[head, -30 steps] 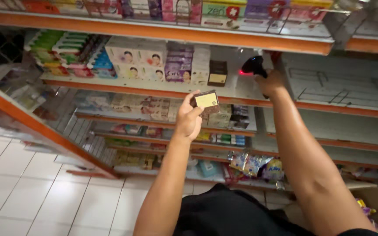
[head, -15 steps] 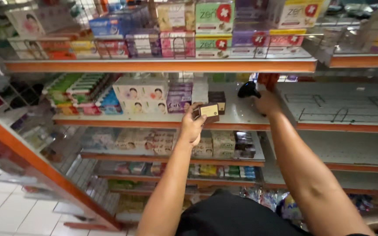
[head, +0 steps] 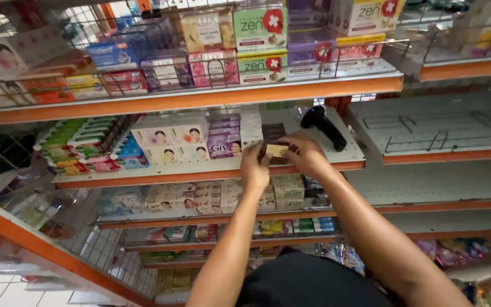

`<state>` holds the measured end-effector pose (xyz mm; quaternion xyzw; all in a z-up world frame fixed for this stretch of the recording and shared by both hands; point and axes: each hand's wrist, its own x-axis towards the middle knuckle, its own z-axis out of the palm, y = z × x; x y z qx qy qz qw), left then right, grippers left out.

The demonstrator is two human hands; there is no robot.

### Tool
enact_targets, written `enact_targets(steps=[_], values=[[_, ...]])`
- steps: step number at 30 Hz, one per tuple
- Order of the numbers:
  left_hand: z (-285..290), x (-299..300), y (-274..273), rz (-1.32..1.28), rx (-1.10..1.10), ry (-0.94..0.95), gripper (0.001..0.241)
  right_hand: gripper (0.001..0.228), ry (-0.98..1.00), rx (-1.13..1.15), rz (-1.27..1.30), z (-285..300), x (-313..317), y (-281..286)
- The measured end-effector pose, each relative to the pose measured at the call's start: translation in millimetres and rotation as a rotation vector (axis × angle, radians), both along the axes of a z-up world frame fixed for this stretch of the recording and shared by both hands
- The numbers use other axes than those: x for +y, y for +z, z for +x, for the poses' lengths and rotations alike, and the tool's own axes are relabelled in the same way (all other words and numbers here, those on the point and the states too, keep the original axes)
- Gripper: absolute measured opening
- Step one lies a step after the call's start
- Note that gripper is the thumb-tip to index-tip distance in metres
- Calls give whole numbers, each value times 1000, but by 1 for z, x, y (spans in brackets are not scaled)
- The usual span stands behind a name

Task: The person takes soap boxes from a cardboard box, scans each one with a handheld scanner, and places them onto a retail shelf.

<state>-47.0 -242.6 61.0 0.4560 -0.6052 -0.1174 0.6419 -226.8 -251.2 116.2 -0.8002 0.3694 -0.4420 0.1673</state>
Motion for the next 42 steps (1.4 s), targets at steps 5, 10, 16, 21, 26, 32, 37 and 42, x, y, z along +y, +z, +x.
enact_targets(steps=[5, 10, 16, 21, 26, 32, 37, 42], values=[[0, 20, -1, -140, -245, 256, 27, 37, -123, 30, 49, 2, -2, -9], [7, 20, 1, 20, -355, 245, 16, 74, -126, 115, -102, 6, -19, -17], [10, 12, 6, 55, -487, 325, 26, 79, -112, 191, 10, 14, -21, -15], [12, 5, 9, 134, -460, 310, 22, 78, -199, 220, 149, 25, -15, -4], [12, 0, 6, 112, -463, 362, 24, 81, -235, 238, 153, 31, -15, 6], [9, -4, 1, 56, -436, 381, 15, 86, -335, 259, 327, 32, -15, -1], [21, 25, 12, -51, -361, 199, 10, 81, -251, 29, -29, 30, 5, -18], [-22, 113, -32, 38, -269, 144, 6, 34, -236, -252, 263, -38, 102, -95]])
